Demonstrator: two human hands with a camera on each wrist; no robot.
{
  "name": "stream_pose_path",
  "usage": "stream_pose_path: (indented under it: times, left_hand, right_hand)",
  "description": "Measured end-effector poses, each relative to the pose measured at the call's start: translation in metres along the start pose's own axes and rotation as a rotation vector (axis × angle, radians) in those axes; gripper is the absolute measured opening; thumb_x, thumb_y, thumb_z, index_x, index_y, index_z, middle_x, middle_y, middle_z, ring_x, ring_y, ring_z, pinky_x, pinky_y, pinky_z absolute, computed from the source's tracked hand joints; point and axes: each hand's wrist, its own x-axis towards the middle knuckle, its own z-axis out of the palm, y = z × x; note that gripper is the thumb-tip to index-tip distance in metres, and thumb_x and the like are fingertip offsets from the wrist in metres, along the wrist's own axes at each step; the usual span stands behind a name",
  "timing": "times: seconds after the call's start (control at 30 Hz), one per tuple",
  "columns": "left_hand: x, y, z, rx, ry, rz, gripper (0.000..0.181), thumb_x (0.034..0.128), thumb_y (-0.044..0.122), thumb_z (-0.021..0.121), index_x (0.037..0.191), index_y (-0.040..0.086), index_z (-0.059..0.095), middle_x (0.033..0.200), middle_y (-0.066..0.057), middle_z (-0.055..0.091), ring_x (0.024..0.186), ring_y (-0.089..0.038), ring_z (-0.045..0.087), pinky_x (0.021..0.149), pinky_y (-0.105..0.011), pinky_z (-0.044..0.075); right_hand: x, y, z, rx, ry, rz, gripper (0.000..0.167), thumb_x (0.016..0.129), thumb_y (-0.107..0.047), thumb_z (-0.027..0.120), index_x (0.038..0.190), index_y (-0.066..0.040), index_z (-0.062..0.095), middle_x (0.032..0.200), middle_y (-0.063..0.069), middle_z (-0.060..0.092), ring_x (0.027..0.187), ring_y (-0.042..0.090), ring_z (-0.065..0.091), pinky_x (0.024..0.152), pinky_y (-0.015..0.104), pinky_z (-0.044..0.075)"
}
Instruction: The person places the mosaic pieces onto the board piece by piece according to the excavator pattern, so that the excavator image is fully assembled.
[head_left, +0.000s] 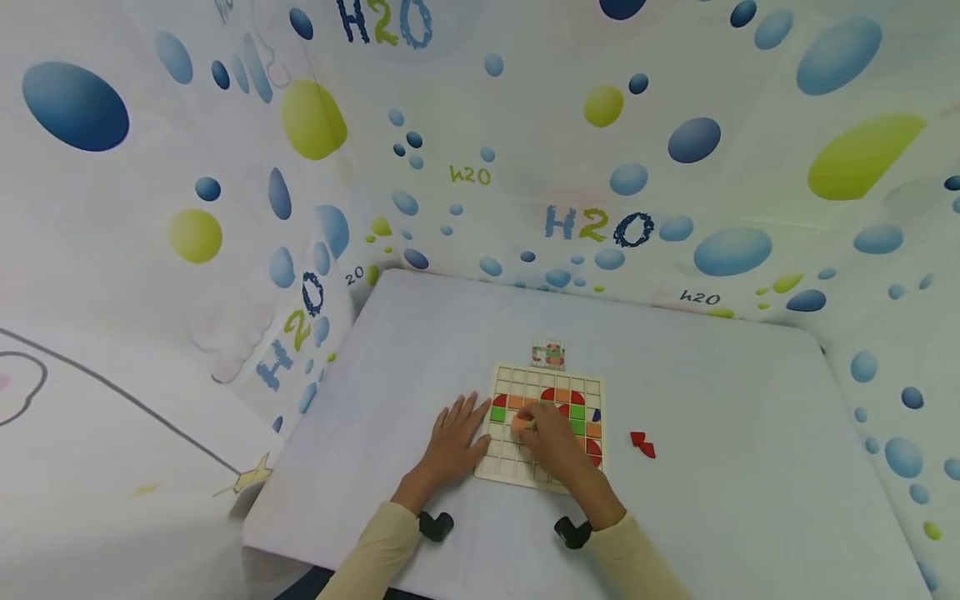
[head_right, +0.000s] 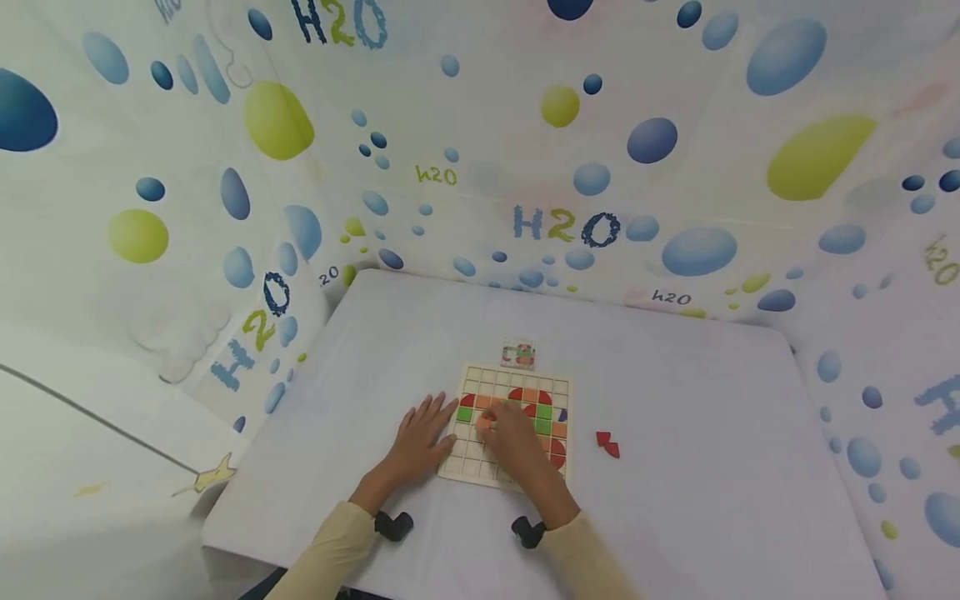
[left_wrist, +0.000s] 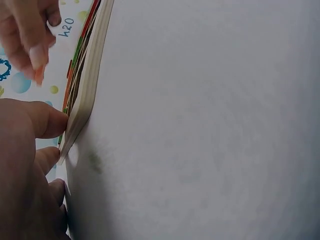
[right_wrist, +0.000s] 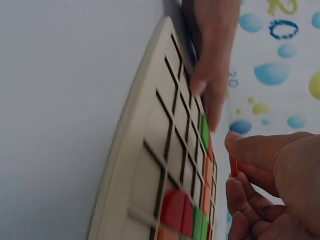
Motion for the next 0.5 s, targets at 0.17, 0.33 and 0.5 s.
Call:
stream_pose_path:
  times: [0.17,0.33,0.5]
  left_hand:
    - [0.0,-0.004,0.002,0.0,0.013,0.039,0.064,0.1047,0.03,0.054,0.164,0.013,0.039,0.173,-0.016,0.029,0.161,-0.041,0.021,0.126,-0.067,0.016]
    - [0.001,-0.003,0.0,0.002,-0.012,0.047,0.064,0.1047,0.029,0.053,0.165,0.013,0.037,0.173,-0.017,0.028,0.161,-0.041,0.019,0.125,-0.068,0.016]
    - [-0.001,-0.001,-0.002,0.003,-0.018,0.034,0.063,0.1061,0.03,0.052,0.165,0.013,0.037,0.174,-0.016,0.027,0.162,-0.04,0.018,0.126,-0.066,0.015]
  right_hand:
    - [0.009,-0.01,0.019,-0.062,-0.022,-0.104,0.019,0.098,-0.013,0.074,0.114,-0.005,0.067,0.112,0.01,0.064,0.098,0.022,0.061,0.088,0.042,0.057]
    - [0.011,-0.01,0.028,-0.109,-0.01,-0.164,0.011,0.098,-0.012,0.076,0.103,-0.008,0.067,0.098,0.004,0.058,0.084,0.015,0.052,0.074,0.032,0.05]
    - [0.009,-0.008,0.032,-0.102,0.003,-0.171,0.007,0.099,-0.014,0.075,0.103,-0.009,0.071,0.099,0.004,0.058,0.085,0.014,0.054,0.076,0.033,0.053]
